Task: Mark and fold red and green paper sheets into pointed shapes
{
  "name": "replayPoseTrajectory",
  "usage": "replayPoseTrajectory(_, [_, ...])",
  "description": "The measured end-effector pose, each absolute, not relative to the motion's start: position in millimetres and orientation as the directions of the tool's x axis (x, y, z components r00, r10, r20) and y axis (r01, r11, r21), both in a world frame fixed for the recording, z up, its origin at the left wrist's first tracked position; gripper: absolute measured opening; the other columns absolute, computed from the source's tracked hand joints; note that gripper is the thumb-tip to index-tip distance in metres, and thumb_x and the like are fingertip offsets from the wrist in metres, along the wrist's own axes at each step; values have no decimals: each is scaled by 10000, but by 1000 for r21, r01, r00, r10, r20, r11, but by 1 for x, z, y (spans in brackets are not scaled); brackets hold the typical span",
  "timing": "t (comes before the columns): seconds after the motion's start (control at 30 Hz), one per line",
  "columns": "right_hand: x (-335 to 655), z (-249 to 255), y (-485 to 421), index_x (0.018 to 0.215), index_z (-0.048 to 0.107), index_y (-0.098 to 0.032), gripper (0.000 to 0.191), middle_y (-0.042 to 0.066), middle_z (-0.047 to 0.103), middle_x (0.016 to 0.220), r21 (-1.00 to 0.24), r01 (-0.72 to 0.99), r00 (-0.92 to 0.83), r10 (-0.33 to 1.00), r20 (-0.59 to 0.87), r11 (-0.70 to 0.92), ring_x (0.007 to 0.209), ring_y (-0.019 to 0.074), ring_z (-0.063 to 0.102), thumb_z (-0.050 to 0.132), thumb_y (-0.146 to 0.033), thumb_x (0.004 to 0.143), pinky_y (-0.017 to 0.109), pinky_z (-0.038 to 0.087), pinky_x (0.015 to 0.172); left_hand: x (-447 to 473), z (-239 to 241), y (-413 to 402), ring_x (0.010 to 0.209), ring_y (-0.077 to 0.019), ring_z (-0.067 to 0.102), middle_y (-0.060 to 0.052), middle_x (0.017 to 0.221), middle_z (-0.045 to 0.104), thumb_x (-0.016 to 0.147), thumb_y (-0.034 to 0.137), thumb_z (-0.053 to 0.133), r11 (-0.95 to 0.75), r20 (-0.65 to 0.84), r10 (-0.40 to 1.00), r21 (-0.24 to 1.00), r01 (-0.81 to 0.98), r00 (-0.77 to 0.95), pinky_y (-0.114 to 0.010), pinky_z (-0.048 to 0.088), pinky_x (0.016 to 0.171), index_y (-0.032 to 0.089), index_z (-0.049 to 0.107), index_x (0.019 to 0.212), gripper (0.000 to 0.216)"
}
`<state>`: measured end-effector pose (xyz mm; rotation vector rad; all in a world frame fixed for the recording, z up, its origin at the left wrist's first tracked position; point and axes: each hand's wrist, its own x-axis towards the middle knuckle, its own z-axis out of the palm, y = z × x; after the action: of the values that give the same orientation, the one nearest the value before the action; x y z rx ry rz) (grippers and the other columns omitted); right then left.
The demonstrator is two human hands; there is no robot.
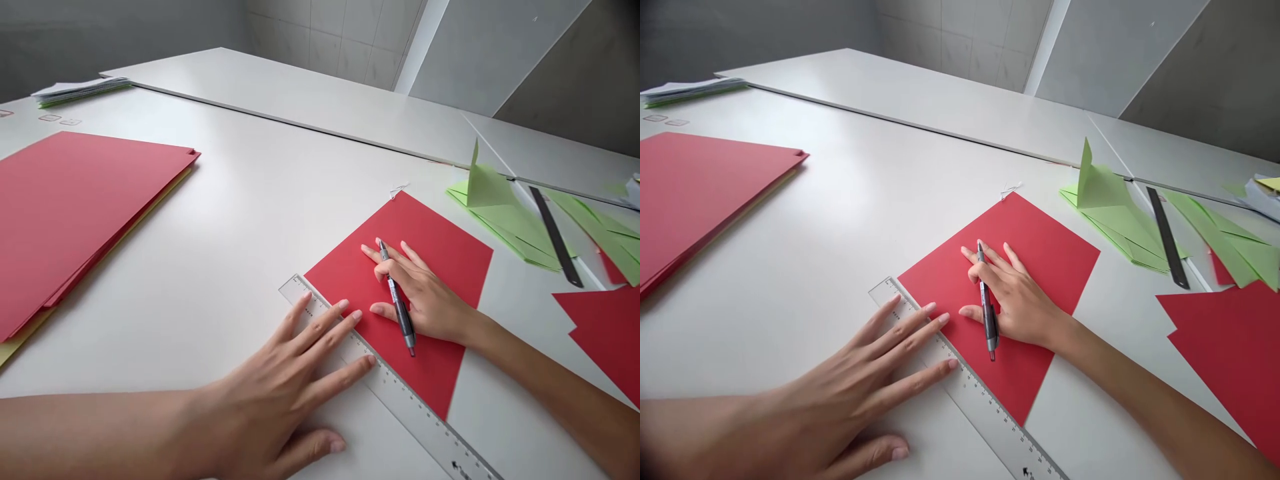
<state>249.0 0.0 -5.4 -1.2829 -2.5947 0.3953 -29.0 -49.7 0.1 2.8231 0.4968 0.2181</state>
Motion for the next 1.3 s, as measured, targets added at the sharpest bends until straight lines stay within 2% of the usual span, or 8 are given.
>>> replayPoseTrajectory(0.33, [246, -7, 5, 958, 353, -268, 306, 99, 365, 1541, -346, 714, -624, 777, 80, 609, 1473, 258, 193, 538, -509, 921, 589, 146, 1179, -26, 9, -52, 1469, -342, 136, -166, 1561, 244, 880, 476, 569, -907, 113, 404, 174, 383, 908, -613, 216, 1134, 207, 323, 1485, 707])
replayPoseTrajectory(0.6, [247, -5, 3, 966, 369, -252, 286, 126, 366, 1536, -316, 715, -633, 769, 83, 623, 1478, 265, 171, 539, -480, 929, 574, 158, 1180, -22, 16, -53, 1435, -363, 254, -162, 1527, 325, 740, 465, 749, -912, 51, 402, 118, 394, 914, -616, 317, 1089, 226, 344, 1477, 874])
replayPoseTrajectory(0.8, [246, -5, 3, 972, 375, -246, 280, 140, 371, 1531, -309, 710, -643, 761, 81, 633, 1477, 265, 173, 533, -474, 934, 574, 163, 1180, -20, 11, -55, 1444, -343, 235, -125, 1532, 338, 762, 339, 721, -909, 56, 416, 59, 413, 907, -620, 252, 1123, 262, 338, 1479, 816])
replayPoseTrajectory(1.03, [247, -5, 3, 981, 380, -247, 278, 133, 364, 1535, -303, 707, -649, 756, 83, 640, 1477, 271, 175, 538, -471, 933, 587, 171, 1175, -21, 10, -56, 1437, -324, 263, -112, 1525, 359, 816, 228, 634, -907, 79, 419, -4, 421, 904, -604, 252, 1126, 278, 324, 1484, 738])
replayPoseTrajectory(1.3, [245, -4, 3, 989, 386, -250, 273, 131, 356, 1539, -303, 705, -649, 755, 87, 641, 1476, 278, 175, 543, -465, 929, 603, 185, 1166, -22, 8, -55, 1464, -308, 185, -100, 1552, 307, 831, 356, 625, -894, 46, 436, 137, 427, 899, -601, 169, 1158, 261, 313, 1489, 736])
